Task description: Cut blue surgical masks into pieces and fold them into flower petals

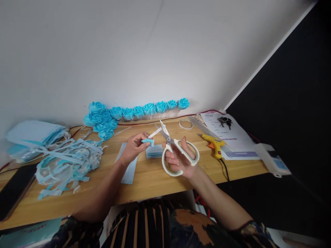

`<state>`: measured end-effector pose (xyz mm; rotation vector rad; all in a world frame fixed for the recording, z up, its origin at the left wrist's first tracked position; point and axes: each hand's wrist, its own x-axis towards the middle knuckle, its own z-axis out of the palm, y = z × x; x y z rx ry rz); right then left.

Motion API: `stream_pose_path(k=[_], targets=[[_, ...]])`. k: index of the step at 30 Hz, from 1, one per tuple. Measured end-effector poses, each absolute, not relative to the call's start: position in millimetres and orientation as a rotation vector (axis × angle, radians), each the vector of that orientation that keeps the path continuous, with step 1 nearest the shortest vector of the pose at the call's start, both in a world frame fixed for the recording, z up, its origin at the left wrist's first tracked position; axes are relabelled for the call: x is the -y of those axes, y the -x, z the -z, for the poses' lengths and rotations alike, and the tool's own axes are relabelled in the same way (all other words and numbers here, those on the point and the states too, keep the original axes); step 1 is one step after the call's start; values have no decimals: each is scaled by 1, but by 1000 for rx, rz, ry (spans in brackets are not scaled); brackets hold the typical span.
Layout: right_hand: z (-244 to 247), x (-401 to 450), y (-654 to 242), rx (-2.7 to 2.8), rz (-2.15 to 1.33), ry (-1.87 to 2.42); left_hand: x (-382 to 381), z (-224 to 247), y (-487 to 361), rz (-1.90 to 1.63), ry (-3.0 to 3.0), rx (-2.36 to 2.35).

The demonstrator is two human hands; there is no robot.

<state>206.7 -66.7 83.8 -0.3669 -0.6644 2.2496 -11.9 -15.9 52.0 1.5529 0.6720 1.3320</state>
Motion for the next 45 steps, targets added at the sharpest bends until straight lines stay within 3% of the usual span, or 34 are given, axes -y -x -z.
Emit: stream_pose_path(k=[14, 21, 26, 30, 37, 45], targets=[[-78, 72, -200, 638, -2186, 349, 15, -52, 13, -1315, -1568, -761], [-83, 87, -195, 1051, -2074, 447, 10, -51, 14, -1277, -1689, -859], [-93, 76, -256, 1280, -1600, 838, 0, -55, 23, -1442, -1582, -1020], [-68, 51, -288, 1379, -1524, 1223, -17, -66, 11, -1331, -1519, -1095], [-37, 24, -300, 1641, -1483, 1362, -70, -54, -38, -917, -1102, -935], [-44, 13, -320, 2081, -1198, 1525, -89, -31, -27, -895, -1110, -1172]])
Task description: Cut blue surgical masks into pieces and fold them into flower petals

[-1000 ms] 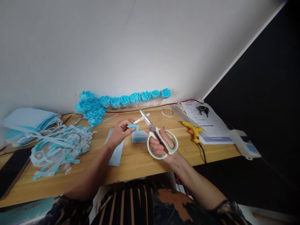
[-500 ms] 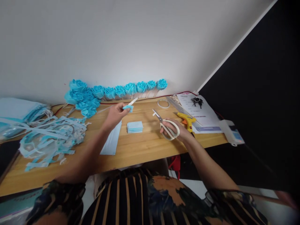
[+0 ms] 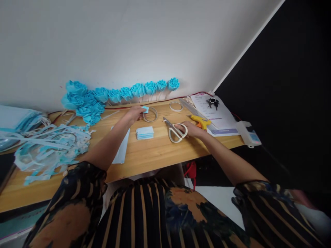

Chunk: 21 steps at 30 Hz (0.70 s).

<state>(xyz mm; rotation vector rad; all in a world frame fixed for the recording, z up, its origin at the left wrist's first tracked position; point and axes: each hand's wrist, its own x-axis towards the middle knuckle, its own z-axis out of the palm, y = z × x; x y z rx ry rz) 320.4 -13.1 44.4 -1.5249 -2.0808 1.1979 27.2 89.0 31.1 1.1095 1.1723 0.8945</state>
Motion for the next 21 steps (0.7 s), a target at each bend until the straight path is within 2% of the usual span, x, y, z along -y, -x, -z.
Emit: stream_pose_path(k=[2, 5, 8, 11, 15, 17, 21], targets=[[-41, 12, -323, 2074, -1202, 1508, -89, -30, -26, -914, -1137, -1238], [-41, 12, -326, 2065, -1417, 1432, -88, -29, -25, -947, -1216, -1342], [-50, 11, -332, 2109, -1438, 1558, -87, -31, -19, -921, -1438, -1498], [-64, 6, -329, 2185, -1120, 1753, -82, -36, -10, -949, -1725, -1658], [-69, -1, -302, 2310, -366, 1810, -64, -47, -8, -1151, -1664, -1614], [-61, -2, -284, 2294, -230, 1826, -50, -52, -10, -1172, -1465, -1461], [-37, -2, -264, 2211, -207, 1825, -21, -59, -9, -1171, -1268, -1199]])
